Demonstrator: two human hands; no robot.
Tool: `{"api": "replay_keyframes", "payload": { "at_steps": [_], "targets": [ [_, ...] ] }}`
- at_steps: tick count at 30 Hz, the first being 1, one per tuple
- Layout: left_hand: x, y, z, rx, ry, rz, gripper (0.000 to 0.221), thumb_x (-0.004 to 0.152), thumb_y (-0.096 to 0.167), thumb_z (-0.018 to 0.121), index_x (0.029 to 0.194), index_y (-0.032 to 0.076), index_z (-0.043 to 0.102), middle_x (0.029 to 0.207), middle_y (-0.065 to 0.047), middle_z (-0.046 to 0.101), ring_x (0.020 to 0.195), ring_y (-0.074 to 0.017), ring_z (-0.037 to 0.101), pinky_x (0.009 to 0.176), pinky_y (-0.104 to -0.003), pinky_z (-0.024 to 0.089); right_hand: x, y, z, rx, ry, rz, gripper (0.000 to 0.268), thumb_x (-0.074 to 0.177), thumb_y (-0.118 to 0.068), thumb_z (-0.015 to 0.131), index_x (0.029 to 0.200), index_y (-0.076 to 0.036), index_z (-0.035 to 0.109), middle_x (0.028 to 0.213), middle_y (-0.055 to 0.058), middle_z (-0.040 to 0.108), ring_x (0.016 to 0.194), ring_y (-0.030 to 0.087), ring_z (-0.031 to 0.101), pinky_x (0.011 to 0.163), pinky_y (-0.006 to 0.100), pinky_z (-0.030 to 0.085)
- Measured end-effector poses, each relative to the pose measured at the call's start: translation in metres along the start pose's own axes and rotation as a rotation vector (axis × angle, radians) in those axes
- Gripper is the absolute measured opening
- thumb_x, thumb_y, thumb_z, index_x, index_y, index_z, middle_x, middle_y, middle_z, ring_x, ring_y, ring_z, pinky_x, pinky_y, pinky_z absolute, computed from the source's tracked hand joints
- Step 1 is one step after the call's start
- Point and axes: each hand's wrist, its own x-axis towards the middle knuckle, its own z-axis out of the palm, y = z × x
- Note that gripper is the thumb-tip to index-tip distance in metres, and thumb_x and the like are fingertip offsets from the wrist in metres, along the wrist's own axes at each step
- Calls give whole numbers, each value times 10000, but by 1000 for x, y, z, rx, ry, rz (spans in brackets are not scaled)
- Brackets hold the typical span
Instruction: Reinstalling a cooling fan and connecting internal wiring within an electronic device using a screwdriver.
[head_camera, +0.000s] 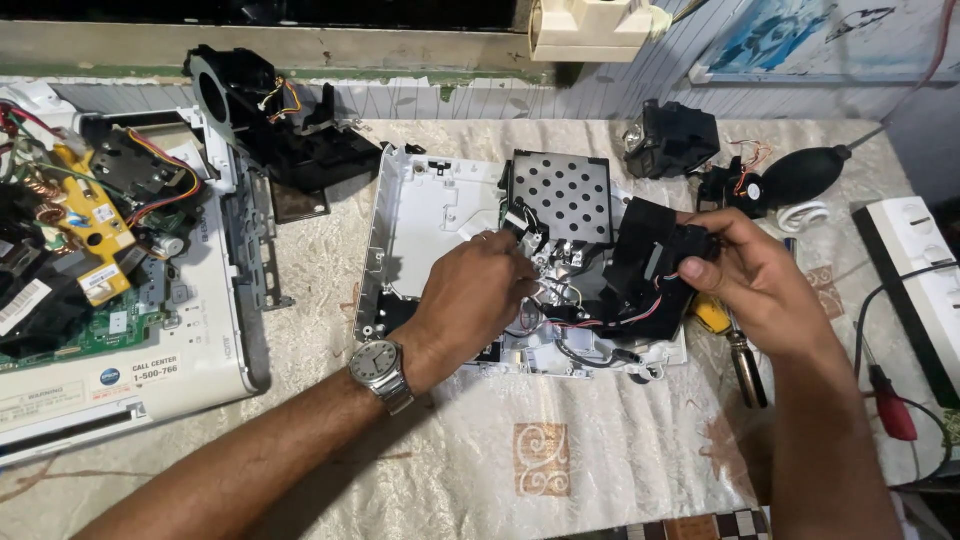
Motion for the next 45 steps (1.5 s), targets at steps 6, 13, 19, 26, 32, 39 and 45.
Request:
{"api": "replay_keyframes", "payload": {
  "at_steps": [6, 13, 19, 26, 32, 39, 45],
  "targets": [
    [6, 3, -5, -104, -124, -117, 159, 903, 44, 652, 980, 119, 769, 1013, 10, 669, 866, -162, 684, 650, -321, 623, -3, -7, 7, -16, 29, 25, 352, 916, -23, 608, 1260, 10, 535, 1417, 161, 606, 1168, 249, 655, 999, 390, 597],
    [8, 1, -6, -129, -111, -150, 196, 859, -12, 556, 796, 115, 692, 890, 0, 614, 700, -177, 612, 513, -349, 529, -3, -34, 26, -131, 174, 226, 408, 903, -46, 631, 1304, -18, 566, 1265, 142, 696, 1098, 220, 684, 968, 365, 586],
    [14, 12, -14, -292, -205, -347, 133, 950, 80, 633, 964, 107, 763, 1032, -12, 673, 899, -172, 690, 708, -315, 623, -4, -44, 35, -153, 175, 216, 373, 880, -63, 635, 1245, -13, 576, 1449, 109, 641, 1133, 212, 679, 950, 360, 593],
    [12, 12, -11, -278, -184, -328, 145, 914, 30, 557, 904, 119, 671, 1056, -36, 628, 829, -177, 624, 596, -303, 548, -6, -47, 35, -229, 205, 274, 367, 907, -85, 648, 1265, -37, 588, 1275, 102, 650, 950, 195, 660, 848, 330, 573],
    [11, 4, -4, -73, -114, -181, 115, 930, 79, 601, 951, 78, 714, 1075, -88, 647, 684, -220, 634, 463, -341, 556, -6, -38, 35, -210, 268, 306, 367, 914, -53, 670, 1273, -40, 593, 1100, 133, 710, 925, 206, 684, 833, 340, 613],
    [16, 6, -10, 119, -228, -127, 227, 753, -79, 671, 916, 56, 753, 1176, -112, 669, 849, -280, 687, 577, -365, 656, 1, -47, 43, -282, 317, 308, 322, 937, -95, 657, 1248, -42, 588, 1122, 134, 720, 1010, 222, 719, 908, 337, 593],
    [10, -5, -2, 23, -53, -45, 80, 862, 57, 724, 853, 127, 761, 946, -21, 670, 759, -228, 677, 594, -360, 609, 0, -53, 44, -342, 288, 308, 317, 924, -121, 661, 1225, -49, 594, 1167, 128, 722, 1029, 226, 725, 916, 346, 597]
  ]
}}
